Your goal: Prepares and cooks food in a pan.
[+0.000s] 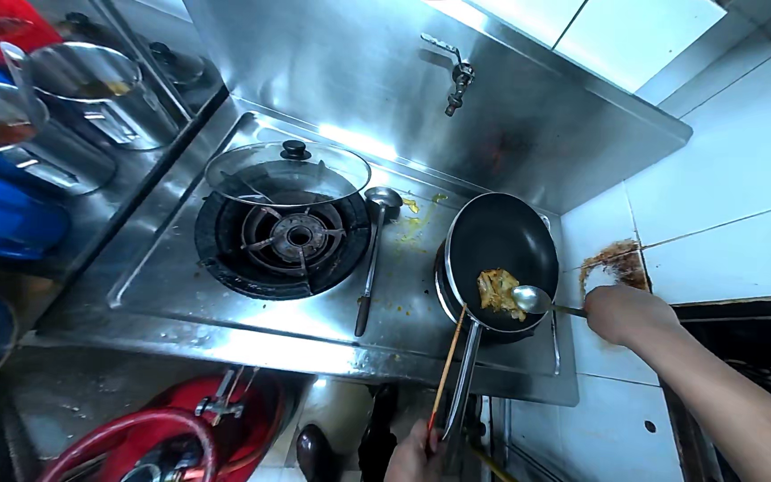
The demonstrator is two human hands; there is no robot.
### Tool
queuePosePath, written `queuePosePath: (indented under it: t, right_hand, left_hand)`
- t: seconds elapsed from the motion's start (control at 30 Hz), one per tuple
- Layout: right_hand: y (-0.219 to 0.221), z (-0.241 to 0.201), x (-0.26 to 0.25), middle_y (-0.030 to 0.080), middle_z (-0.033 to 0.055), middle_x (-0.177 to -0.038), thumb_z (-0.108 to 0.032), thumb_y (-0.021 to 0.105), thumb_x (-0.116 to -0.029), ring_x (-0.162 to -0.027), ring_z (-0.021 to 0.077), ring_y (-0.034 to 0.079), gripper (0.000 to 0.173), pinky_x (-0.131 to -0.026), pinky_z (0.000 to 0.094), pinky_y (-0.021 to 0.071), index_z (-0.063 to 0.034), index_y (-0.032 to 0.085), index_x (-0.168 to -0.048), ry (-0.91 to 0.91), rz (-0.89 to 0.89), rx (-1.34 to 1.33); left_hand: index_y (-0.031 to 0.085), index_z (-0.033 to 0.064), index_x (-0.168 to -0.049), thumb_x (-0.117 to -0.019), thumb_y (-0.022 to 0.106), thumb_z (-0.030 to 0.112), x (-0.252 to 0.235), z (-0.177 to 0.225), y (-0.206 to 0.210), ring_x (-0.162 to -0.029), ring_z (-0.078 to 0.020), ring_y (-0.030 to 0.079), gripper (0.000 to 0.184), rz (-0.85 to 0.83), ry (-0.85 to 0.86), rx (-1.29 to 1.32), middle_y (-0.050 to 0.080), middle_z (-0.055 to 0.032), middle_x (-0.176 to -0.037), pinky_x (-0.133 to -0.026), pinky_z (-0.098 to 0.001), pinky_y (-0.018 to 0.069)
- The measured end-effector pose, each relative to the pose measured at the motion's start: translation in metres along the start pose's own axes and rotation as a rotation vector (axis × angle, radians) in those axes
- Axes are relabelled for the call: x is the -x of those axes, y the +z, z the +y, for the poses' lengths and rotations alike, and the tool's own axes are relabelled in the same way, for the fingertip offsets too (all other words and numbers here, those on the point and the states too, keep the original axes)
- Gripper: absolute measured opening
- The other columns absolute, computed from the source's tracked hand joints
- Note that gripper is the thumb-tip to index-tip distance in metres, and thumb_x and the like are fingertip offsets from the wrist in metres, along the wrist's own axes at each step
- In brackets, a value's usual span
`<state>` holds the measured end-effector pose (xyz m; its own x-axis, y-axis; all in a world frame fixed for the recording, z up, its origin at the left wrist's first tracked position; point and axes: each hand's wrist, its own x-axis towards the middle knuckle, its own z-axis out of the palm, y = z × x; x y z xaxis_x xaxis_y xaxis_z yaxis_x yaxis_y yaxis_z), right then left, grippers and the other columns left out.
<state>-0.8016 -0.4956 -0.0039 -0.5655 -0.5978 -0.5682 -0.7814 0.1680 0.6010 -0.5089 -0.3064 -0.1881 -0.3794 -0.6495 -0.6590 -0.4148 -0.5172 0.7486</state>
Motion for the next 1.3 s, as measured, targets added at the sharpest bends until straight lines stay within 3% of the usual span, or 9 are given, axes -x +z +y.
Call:
queuePosePath:
  t: [0.23, 0.33, 0.43, 0.73, 0.97, 1.03, 1.1, 1.3]
  right_hand:
    - [-0.006, 0.026, 0.012, 0.072, 0.0153, -0.106, -0.029, 0.059, -0.0994, -0.103, 0.037, 0.069, 0.021, -0.079, 0.0614, 0.0552, -0.014, 0.073, -0.103, -0.02, 0.038, -0.02]
    - [0.005, 0.041, 0.008, 0.073, 0.0127, -0.11, -0.031, 0.059, -0.1004, -0.105, 0.036, 0.069, 0.023, -0.083, 0.0621, 0.0546, -0.0189, 0.076, -0.111, -0.034, 0.035, -0.065]
    - [0.019, 0.04, -0.002, 0.073, 0.0125, -0.109, -0.03, 0.061, -0.0985, -0.104, 0.0356, 0.069, 0.021, -0.082, 0.0617, 0.0553, -0.0179, 0.076, -0.107, -0.041, 0.051, -0.088]
    - [0.015, 0.048, -0.003, 0.073, 0.0118, -0.108, -0.029, 0.06, -0.1016, -0.104, 0.0341, 0.069, 0.022, -0.085, 0.0601, 0.0542, -0.0185, 0.077, -0.11, -0.073, 0.069, -0.155]
    - [0.049, 0.043, -0.014, 0.072, 0.0128, -0.116, -0.03, 0.058, -0.1034, -0.113, 0.0344, 0.066, 0.025, -0.095, 0.0611, 0.0507, -0.0164, 0.076, -0.114, -0.094, -0.011, -0.28]
    - [0.054, 0.053, -0.014, 0.073, 0.0132, -0.113, -0.03, 0.06, -0.1037, -0.106, 0.0327, 0.068, 0.025, -0.093, 0.0594, 0.0515, -0.0146, 0.076, -0.116, -0.104, 0.001, -0.4]
    - [0.06, 0.06, -0.013, 0.072, 0.014, -0.107, -0.029, 0.061, -0.104, -0.09, 0.0296, 0.068, 0.026, -0.084, 0.0557, 0.0536, -0.0132, 0.075, -0.118, -0.092, -0.007, -0.563]
    - [0.106, 0.046, -0.024, 0.073, 0.0136, -0.104, -0.031, 0.06, -0.1038, -0.086, 0.0289, 0.068, 0.029, -0.082, 0.0544, 0.0539, -0.0142, 0.074, -0.122, -0.069, -0.056, -0.717]
  left_hand:
    - [0.063, 0.0008, -0.107, -0.0956, 0.067, 0.014, -0.006, 0.0, -0.009, -0.091, -0.0265, 0.073, 0.018, -0.047, 0.029, 0.028, 0.073, -0.0139, -0.106, -0.085, -0.0497, 0.0591]
    - [0.062, 0.0022, -0.106, -0.0946, 0.068, 0.014, -0.007, -0.003, -0.017, -0.085, -0.0233, 0.073, 0.017, -0.079, 0.052, 0.064, 0.073, -0.0109, -0.099, -0.081, -0.0465, 0.0607]
    - [0.063, 0.0022, -0.105, -0.0944, 0.069, 0.015, -0.009, -0.003, -0.025, -0.082, -0.0221, 0.072, 0.018, -0.114, 0.069, 0.077, 0.073, -0.0099, -0.094, -0.079, -0.0451, 0.0601]
    - [0.062, 0.0016, -0.103, -0.0942, 0.069, 0.012, -0.014, -0.008, -0.03, -0.083, -0.0215, 0.072, 0.016, -0.151, 0.099, 0.116, 0.073, -0.0102, -0.096, -0.08, -0.0446, 0.0606]
    - [0.062, 0.0012, -0.102, -0.0944, 0.068, 0.011, -0.02, -0.01, -0.041, -0.084, -0.0221, 0.073, 0.014, -0.164, 0.113, 0.129, 0.073, -0.0109, -0.1, -0.08, -0.044, 0.0616]
    - [0.062, 0.0003, -0.103, -0.095, 0.068, 0.011, -0.021, -0.007, -0.043, -0.085, -0.0229, 0.073, 0.014, -0.177, 0.101, 0.126, 0.073, -0.0117, -0.101, -0.081, -0.0452, 0.0612]
    - [0.062, 0.0, -0.103, -0.0949, 0.068, 0.012, -0.022, -0.008, -0.046, -0.085, -0.0233, 0.072, 0.016, -0.183, 0.107, 0.103, 0.072, -0.0121, -0.099, -0.081, -0.0463, 0.0598]
    - [0.063, -0.0005, -0.103, -0.0951, 0.069, 0.014, -0.025, -0.011, -0.048, -0.085, -0.0235, 0.07, 0.017, -0.193, 0.125, 0.074, 0.071, -0.0131, -0.098, -0.081, -0.0467, 0.0584]
